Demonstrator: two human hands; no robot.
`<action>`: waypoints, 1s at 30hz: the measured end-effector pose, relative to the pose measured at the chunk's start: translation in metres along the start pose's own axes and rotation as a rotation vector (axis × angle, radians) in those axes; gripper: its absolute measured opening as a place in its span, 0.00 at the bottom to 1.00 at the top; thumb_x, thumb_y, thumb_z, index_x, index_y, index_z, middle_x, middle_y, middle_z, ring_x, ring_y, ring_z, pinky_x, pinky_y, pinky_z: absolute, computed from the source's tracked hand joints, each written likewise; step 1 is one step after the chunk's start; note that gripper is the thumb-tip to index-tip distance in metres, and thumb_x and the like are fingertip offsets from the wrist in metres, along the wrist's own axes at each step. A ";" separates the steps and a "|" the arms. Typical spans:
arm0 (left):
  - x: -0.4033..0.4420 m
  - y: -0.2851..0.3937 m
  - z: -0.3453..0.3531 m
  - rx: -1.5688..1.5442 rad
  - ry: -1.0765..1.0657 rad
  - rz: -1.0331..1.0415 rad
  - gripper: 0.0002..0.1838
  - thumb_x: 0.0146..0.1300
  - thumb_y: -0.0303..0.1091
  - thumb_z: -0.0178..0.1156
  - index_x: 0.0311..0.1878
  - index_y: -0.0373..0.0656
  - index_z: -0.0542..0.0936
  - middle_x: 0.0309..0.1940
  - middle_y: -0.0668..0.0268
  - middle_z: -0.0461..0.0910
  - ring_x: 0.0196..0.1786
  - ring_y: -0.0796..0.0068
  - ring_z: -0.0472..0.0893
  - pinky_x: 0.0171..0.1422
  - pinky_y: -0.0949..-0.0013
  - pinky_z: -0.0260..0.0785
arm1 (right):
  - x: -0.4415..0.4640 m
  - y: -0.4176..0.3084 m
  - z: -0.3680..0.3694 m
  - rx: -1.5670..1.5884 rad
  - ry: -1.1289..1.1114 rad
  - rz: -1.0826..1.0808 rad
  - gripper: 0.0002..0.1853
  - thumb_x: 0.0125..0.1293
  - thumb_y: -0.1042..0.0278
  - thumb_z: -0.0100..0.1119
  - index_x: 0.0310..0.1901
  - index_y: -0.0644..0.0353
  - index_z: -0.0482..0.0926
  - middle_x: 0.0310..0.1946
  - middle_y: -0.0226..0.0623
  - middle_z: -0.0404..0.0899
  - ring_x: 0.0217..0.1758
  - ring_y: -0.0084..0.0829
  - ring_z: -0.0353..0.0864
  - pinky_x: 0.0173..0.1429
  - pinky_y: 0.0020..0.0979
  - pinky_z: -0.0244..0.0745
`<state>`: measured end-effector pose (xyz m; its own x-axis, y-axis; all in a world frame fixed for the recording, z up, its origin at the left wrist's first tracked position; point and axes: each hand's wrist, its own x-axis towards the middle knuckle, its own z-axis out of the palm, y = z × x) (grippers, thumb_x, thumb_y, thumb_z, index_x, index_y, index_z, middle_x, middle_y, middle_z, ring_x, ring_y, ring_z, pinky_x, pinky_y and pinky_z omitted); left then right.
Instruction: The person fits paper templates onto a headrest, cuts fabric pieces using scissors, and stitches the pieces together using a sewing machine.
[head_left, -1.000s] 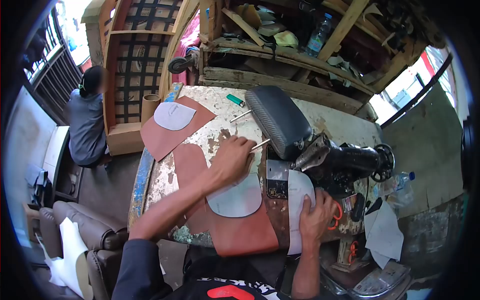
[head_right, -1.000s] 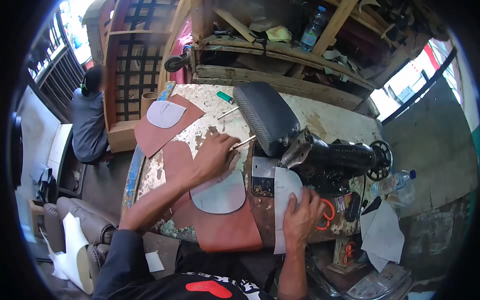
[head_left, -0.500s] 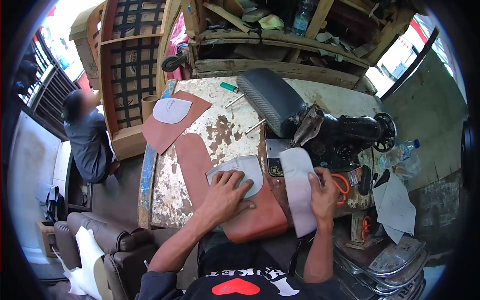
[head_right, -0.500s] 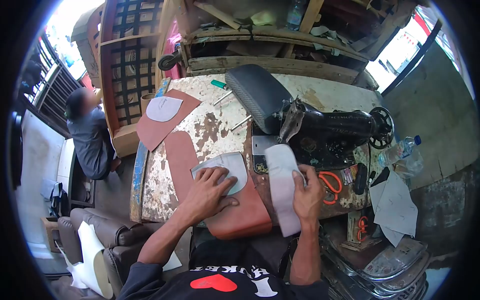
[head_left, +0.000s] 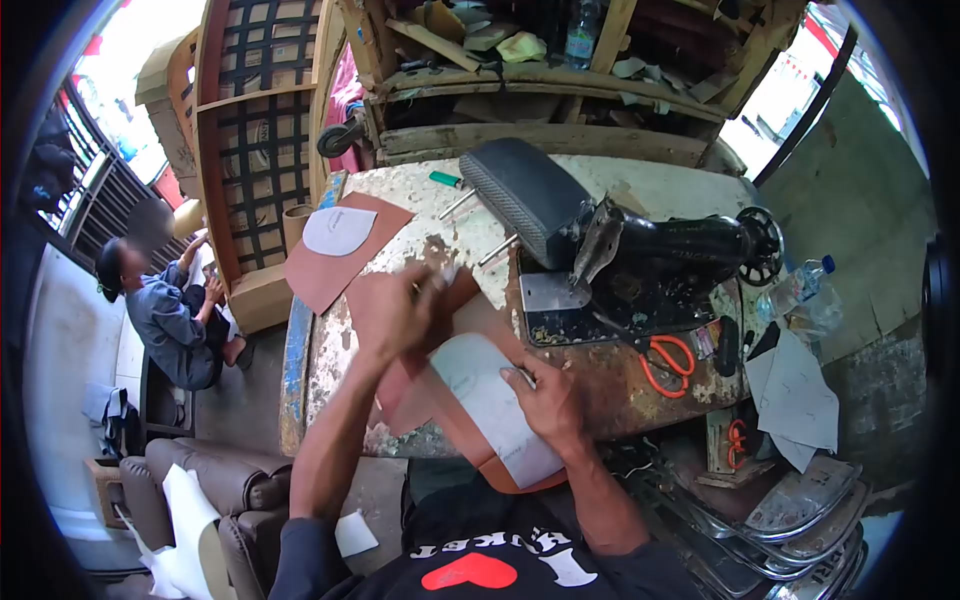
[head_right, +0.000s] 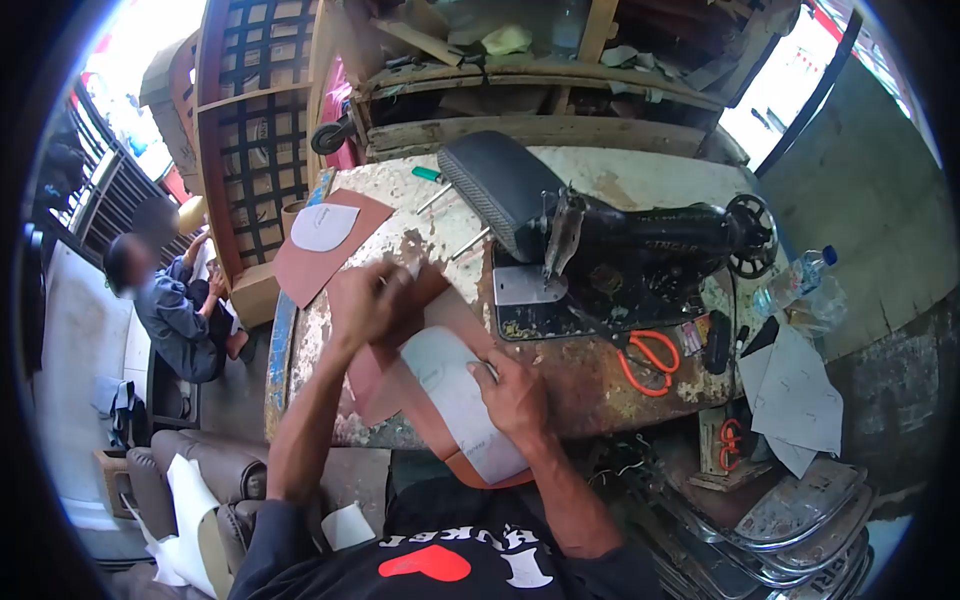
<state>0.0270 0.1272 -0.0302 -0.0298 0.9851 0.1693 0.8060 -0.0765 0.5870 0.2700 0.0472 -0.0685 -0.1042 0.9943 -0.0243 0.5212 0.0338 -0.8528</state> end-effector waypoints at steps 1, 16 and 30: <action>0.012 -0.015 0.002 -0.056 0.132 0.035 0.12 0.72 0.36 0.63 0.46 0.36 0.88 0.36 0.48 0.88 0.36 0.51 0.88 0.46 0.56 0.78 | -0.005 0.000 0.002 -0.037 0.014 0.020 0.14 0.70 0.57 0.70 0.49 0.58 0.88 0.37 0.57 0.87 0.42 0.55 0.89 0.45 0.47 0.81; -0.036 0.027 0.039 -0.120 -0.473 0.431 0.17 0.63 0.42 0.72 0.49 0.43 0.86 0.43 0.60 0.85 0.54 0.56 0.82 0.59 0.53 0.73 | 0.002 -0.019 -0.020 0.063 -0.081 0.110 0.15 0.71 0.62 0.69 0.54 0.58 0.85 0.40 0.49 0.90 0.46 0.52 0.91 0.47 0.45 0.83; 0.001 0.041 0.068 0.131 -0.301 0.541 0.08 0.65 0.35 0.67 0.45 0.47 0.86 0.37 0.64 0.84 0.47 0.58 0.86 0.57 0.49 0.72 | -0.023 0.011 -0.014 -0.056 0.141 -0.077 0.15 0.70 0.69 0.69 0.56 0.60 0.81 0.43 0.54 0.88 0.47 0.57 0.89 0.48 0.47 0.83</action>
<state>0.1001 0.1352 -0.0596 0.5549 0.8137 0.1734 0.7266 -0.5755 0.3753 0.2901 0.0263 -0.0699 -0.0279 0.9928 0.1162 0.5630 0.1117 -0.8189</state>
